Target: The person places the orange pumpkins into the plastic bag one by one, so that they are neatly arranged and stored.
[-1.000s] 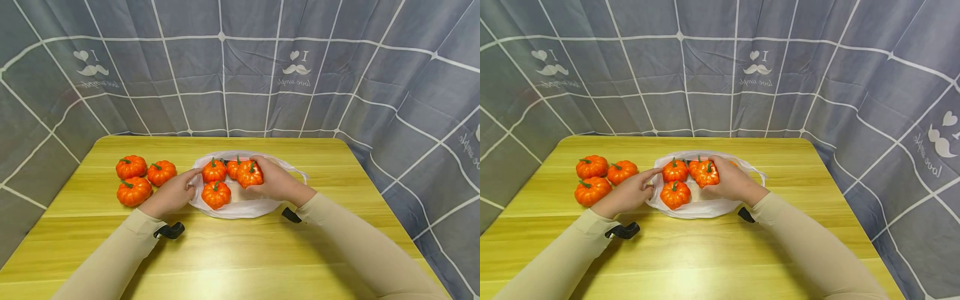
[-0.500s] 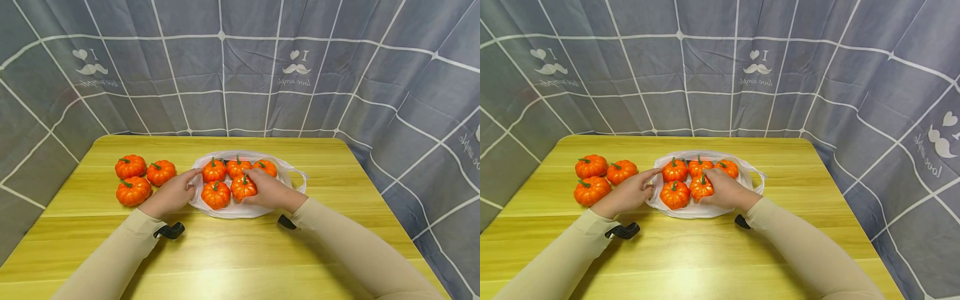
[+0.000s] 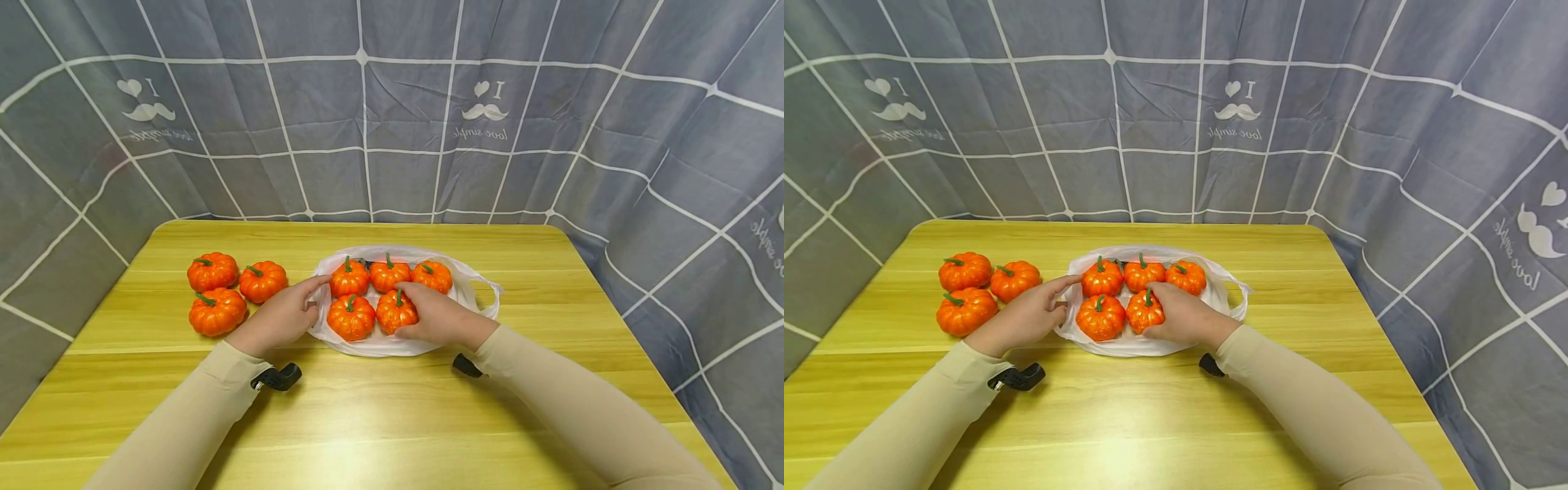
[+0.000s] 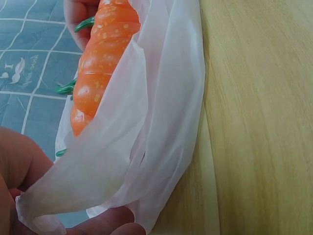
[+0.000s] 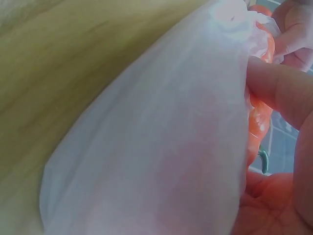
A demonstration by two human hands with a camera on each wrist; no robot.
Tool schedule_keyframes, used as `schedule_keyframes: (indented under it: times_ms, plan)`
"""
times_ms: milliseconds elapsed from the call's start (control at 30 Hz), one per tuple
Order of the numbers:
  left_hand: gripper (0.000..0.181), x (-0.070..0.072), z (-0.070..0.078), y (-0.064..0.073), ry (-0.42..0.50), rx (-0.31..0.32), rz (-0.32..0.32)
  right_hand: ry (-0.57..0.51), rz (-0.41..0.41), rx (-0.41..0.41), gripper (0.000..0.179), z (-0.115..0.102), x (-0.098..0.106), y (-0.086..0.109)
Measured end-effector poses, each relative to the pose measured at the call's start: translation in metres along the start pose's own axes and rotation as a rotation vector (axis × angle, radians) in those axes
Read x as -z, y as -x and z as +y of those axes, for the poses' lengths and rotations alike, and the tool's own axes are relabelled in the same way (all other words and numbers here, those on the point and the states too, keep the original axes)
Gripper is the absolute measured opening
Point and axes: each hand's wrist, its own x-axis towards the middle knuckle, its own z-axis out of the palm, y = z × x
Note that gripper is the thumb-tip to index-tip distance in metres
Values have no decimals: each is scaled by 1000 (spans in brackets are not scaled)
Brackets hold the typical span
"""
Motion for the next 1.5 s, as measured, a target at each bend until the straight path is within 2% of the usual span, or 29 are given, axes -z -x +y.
schedule_keyframes:
  times_ms: [533,1133,1500]
  plan:
    - [65,-1,1,-1,-2,15,-11,23,-38,-58,87,-2,-1,-1]
    - [64,-1,0,-1,8,9,-12,3,-39,-88,89,-4,-3,-1]
    - [65,-1,2,-2,7,27,-11,13,-50,-102,98,-5,-5,1]
